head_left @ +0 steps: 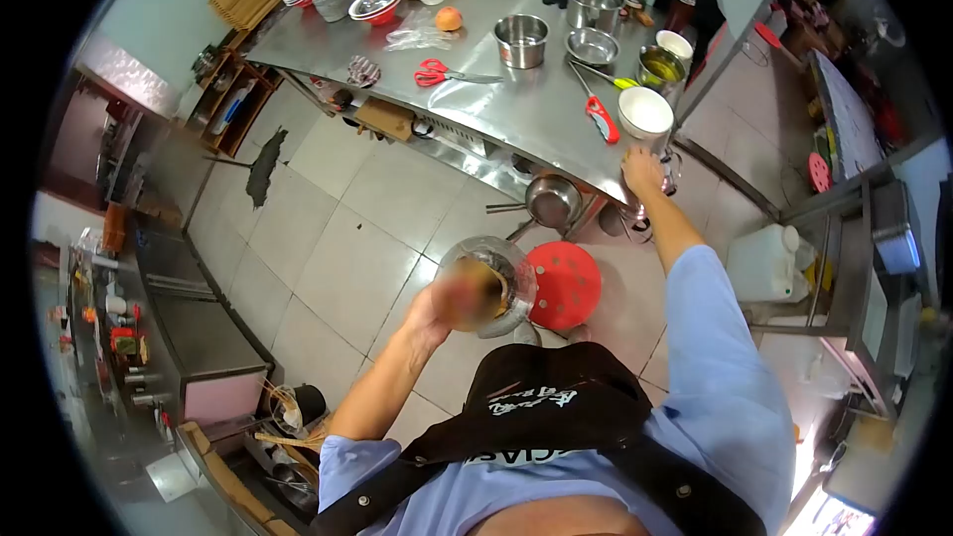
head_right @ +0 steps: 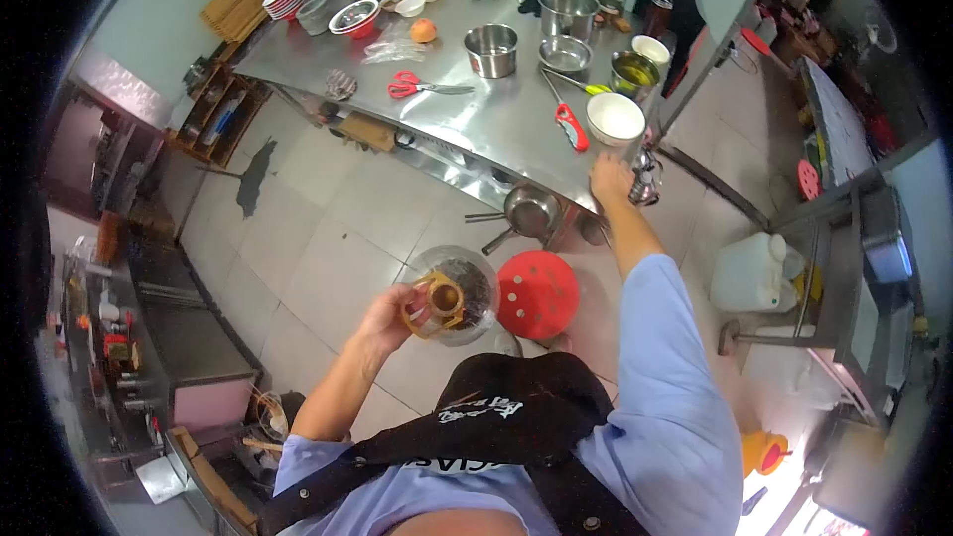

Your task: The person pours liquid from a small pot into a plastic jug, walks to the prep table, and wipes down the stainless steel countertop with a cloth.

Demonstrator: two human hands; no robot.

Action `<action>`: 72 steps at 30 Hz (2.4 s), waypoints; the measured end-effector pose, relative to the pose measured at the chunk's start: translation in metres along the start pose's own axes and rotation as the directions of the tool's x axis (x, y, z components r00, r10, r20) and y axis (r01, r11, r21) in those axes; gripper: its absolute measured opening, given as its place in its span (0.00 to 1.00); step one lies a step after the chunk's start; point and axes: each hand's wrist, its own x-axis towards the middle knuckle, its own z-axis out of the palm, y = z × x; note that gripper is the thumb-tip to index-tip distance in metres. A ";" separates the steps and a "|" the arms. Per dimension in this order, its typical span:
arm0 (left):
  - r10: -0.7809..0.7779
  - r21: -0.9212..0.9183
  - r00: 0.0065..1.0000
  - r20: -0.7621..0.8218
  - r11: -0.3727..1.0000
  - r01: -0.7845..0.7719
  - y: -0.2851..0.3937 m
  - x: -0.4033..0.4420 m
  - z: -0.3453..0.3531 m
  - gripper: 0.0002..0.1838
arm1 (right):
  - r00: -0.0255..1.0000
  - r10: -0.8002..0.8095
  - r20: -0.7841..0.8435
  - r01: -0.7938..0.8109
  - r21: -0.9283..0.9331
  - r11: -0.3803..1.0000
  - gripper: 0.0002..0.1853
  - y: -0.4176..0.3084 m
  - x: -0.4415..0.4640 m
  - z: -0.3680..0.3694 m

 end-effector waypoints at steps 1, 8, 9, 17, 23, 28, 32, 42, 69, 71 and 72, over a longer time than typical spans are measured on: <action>-0.001 -0.011 1.000 0.014 1.000 0.001 0.000 0.006 -0.002 0.09 | 1.000 -0.004 -0.021 0.004 -0.009 1.000 0.17 -0.002 0.004 0.002; -0.015 -0.011 0.997 0.079 1.000 0.016 0.002 0.028 0.012 0.06 | 0.908 -0.381 0.173 0.234 0.544 0.806 0.21 -0.036 -0.047 -0.061; -0.051 0.002 0.995 0.086 0.999 0.052 0.000 0.035 0.011 0.07 | 0.811 -0.557 0.180 0.281 0.715 0.640 0.22 -0.046 -0.063 -0.075; -0.121 0.102 0.981 0.149 0.989 0.106 0.009 -0.001 0.102 0.03 | 0.559 -0.829 0.026 0.592 0.688 0.420 0.24 -0.065 -0.185 -0.169; -0.225 0.239 0.914 0.336 0.960 0.148 -0.014 0.016 0.140 0.04 | 0.596 -0.789 -0.151 0.740 0.484 0.466 0.25 -0.022 -0.218 -0.202; -0.212 0.277 0.913 0.348 0.954 0.116 -0.032 0.012 0.196 0.05 | 0.488 -0.831 -0.266 0.871 0.213 0.444 0.17 0.021 -0.219 -0.225; -0.230 0.334 0.907 0.353 0.936 0.108 -0.058 0.010 0.259 0.06 | 0.492 -0.834 -0.249 0.870 0.179 0.460 0.14 0.081 -0.215 -0.242; -0.403 0.485 0.843 0.357 0.851 0.202 -0.175 0.072 0.430 0.10 | 0.913 -0.406 0.028 0.397 0.163 0.903 0.26 0.268 -0.216 -0.258; -0.470 0.604 0.796 0.381 0.779 0.170 -0.212 0.295 0.795 0.09 | 0.931 -0.365 -0.010 0.364 0.127 0.923 0.27 0.541 0.060 -0.277; -0.457 0.602 0.810 0.368 0.781 0.167 -0.209 0.322 0.820 0.10 | 0.954 -0.300 -0.002 0.295 0.196 0.935 0.27 0.551 0.089 -0.280; -0.438 0.620 0.826 0.354 0.771 0.143 -0.199 0.321 0.837 0.09 | 0.959 -0.279 -0.050 0.283 0.207 0.936 0.26 0.559 0.103 -0.276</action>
